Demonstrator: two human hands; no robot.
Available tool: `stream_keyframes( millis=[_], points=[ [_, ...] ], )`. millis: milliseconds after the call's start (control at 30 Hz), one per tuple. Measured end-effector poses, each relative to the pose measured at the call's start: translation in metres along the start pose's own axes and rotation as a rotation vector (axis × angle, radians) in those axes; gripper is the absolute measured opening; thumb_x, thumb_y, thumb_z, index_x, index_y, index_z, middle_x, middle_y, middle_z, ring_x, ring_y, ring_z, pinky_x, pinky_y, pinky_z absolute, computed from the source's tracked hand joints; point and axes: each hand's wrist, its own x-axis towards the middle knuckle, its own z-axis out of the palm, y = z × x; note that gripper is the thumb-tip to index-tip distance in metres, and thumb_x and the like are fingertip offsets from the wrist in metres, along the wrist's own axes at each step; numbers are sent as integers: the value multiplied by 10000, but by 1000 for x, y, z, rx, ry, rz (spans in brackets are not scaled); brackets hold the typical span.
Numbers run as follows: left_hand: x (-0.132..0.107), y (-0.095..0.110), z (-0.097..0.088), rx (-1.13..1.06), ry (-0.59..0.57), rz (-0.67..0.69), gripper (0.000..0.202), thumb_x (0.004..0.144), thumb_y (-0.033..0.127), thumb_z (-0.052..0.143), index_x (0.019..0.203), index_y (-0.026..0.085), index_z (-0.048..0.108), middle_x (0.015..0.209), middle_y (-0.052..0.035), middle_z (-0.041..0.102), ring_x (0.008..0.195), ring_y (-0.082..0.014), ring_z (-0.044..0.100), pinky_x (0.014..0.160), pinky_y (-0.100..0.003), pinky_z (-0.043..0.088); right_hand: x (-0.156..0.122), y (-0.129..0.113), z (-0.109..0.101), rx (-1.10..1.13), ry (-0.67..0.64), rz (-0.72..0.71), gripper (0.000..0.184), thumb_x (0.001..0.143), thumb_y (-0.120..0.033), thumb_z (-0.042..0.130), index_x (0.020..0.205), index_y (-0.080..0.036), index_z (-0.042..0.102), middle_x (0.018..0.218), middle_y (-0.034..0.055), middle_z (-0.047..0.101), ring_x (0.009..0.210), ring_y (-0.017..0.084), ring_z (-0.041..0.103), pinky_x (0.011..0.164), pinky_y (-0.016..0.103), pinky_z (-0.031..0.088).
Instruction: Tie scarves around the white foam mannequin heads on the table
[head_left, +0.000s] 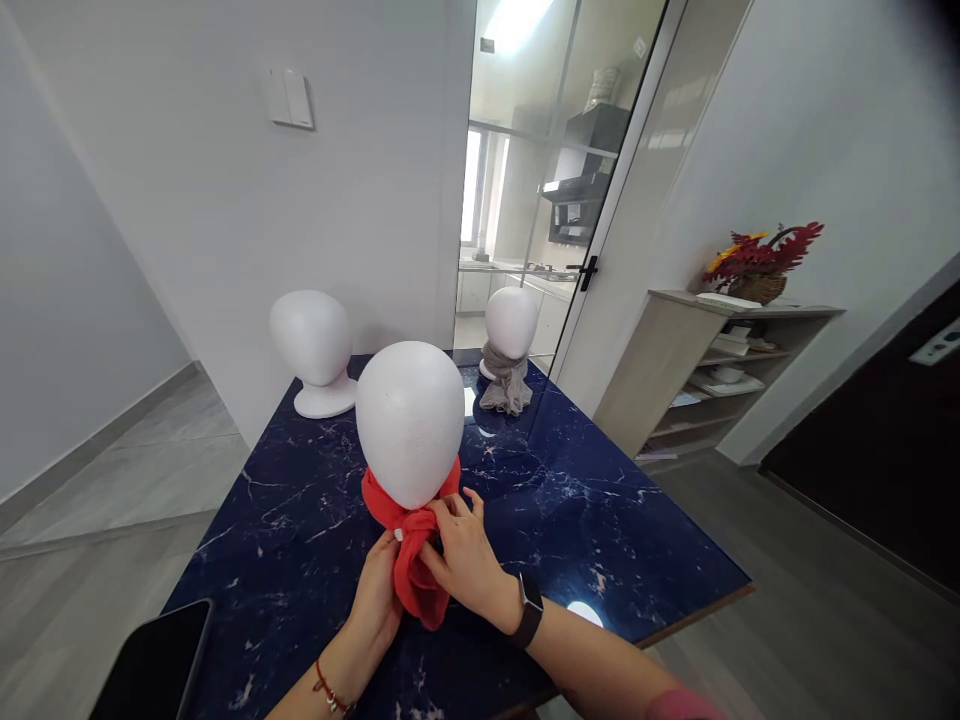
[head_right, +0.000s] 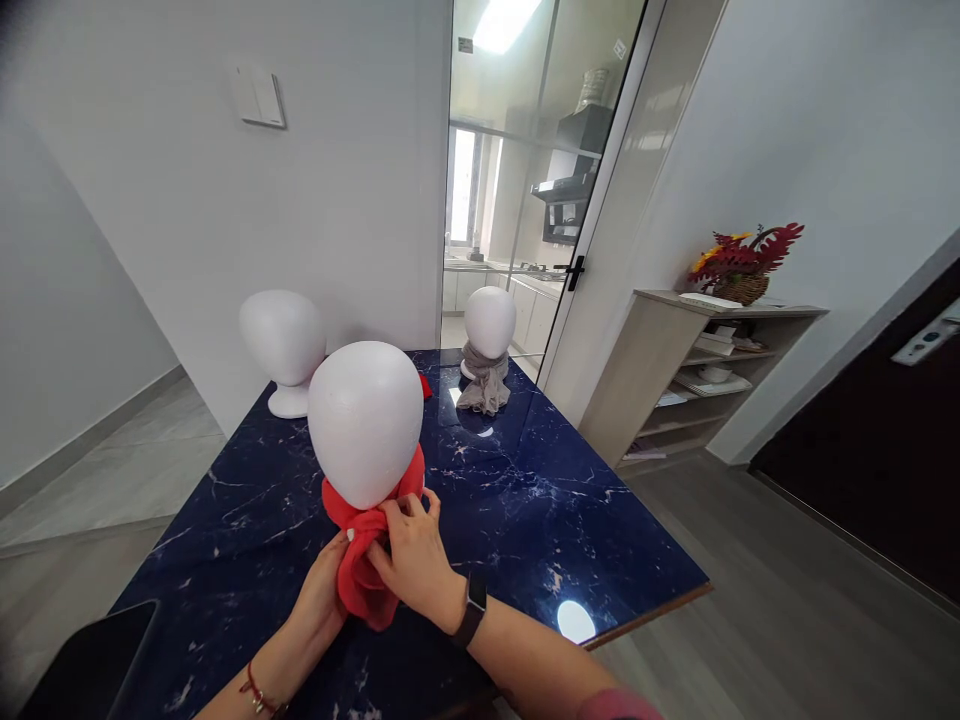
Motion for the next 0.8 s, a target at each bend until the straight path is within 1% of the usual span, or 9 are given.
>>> stream_keyframes(
  millis=[100, 167, 267, 333, 433, 533, 633, 700, 800],
  points=[
    [-2, 3, 1, -28, 5, -32, 114, 749, 163, 609, 842, 127, 663, 757, -60, 706, 609, -145, 637, 610, -253, 530, 0, 0, 0, 17, -20, 8, 178, 876, -259, 516, 1044, -202, 512, 1004, 41, 614, 982, 210, 516, 1014, 462, 241],
    [-2, 5, 1, -1, -3, -45, 94, 758, 160, 606, 816, 115, 665, 737, -69, 705, 598, -145, 635, 588, -244, 526, 0, 1, 3, 38, -13, 15, 255, 836, -270, 570, 1070, -195, 503, 1013, 46, 609, 990, 216, 515, 1019, 463, 251],
    [-2, 9, 1, 45, 7, -26, 71, 714, 126, 639, 775, 101, 664, 721, -72, 704, 588, -141, 628, 574, -233, 517, -1, 4, 8, 82, 26, 38, 420, 743, -271, 666, 1114, -188, 488, 1036, 53, 605, 1013, 229, 516, 1036, 473, 246],
    [-2, 11, 1, 67, 33, -1, 72, 677, 119, 667, 747, 101, 662, 680, -53, 693, 547, -127, 605, 538, -221, 498, -1, 6, 11, 101, 56, 48, 455, 722, -268, 682, 1125, -189, 487, 1049, 57, 606, 1023, 235, 523, 1047, 483, 235],
    [-2, 11, 0, 95, 48, -12, 63, 657, 139, 681, 702, 102, 656, 604, -27, 665, 476, -111, 558, 473, -215, 458, -2, 8, 12, 114, 86, 51, 428, 737, -264, 670, 1119, -185, 495, 1045, 60, 614, 1014, 231, 541, 1058, 488, 226],
    [0, 9, -1, 90, 50, -28, 53, 646, 142, 682, 663, 108, 644, 555, -13, 639, 453, -105, 539, 457, -213, 435, -3, 9, 11, 136, 88, 41, 354, 763, -226, 629, 1093, -177, 510, 1027, 56, 621, 985, 211, 560, 1066, 471, 232],
    [1, 8, -2, 85, 47, -14, 70, 639, 150, 693, 673, 122, 639, 564, -14, 640, 485, -122, 566, 471, -219, 435, -4, 11, 8, 181, 86, 30, 295, 799, -178, 556, 1092, -173, 523, 1025, 57, 627, 977, 193, 569, 1060, 446, 260],
    [3, 8, -3, 78, 31, -6, 95, 630, 142, 696, 704, 133, 637, 609, -20, 660, 525, -136, 595, 501, -228, 452, -4, 11, 6, 212, 87, 34, 289, 824, -159, 510, 1112, -173, 531, 1050, 65, 627, 993, 190, 567, 1055, 437, 275],
    [3, 10, -4, 65, 39, 4, 129, 619, 115, 688, 729, 146, 628, 620, -4, 656, 523, -122, 591, 525, -224, 464, -3, 10, 4, 226, 79, 43, 285, 849, -134, 463, 1111, -186, 562, 1071, 69, 623, 1006, 188, 556, 1058, 436, 275]
  ],
)
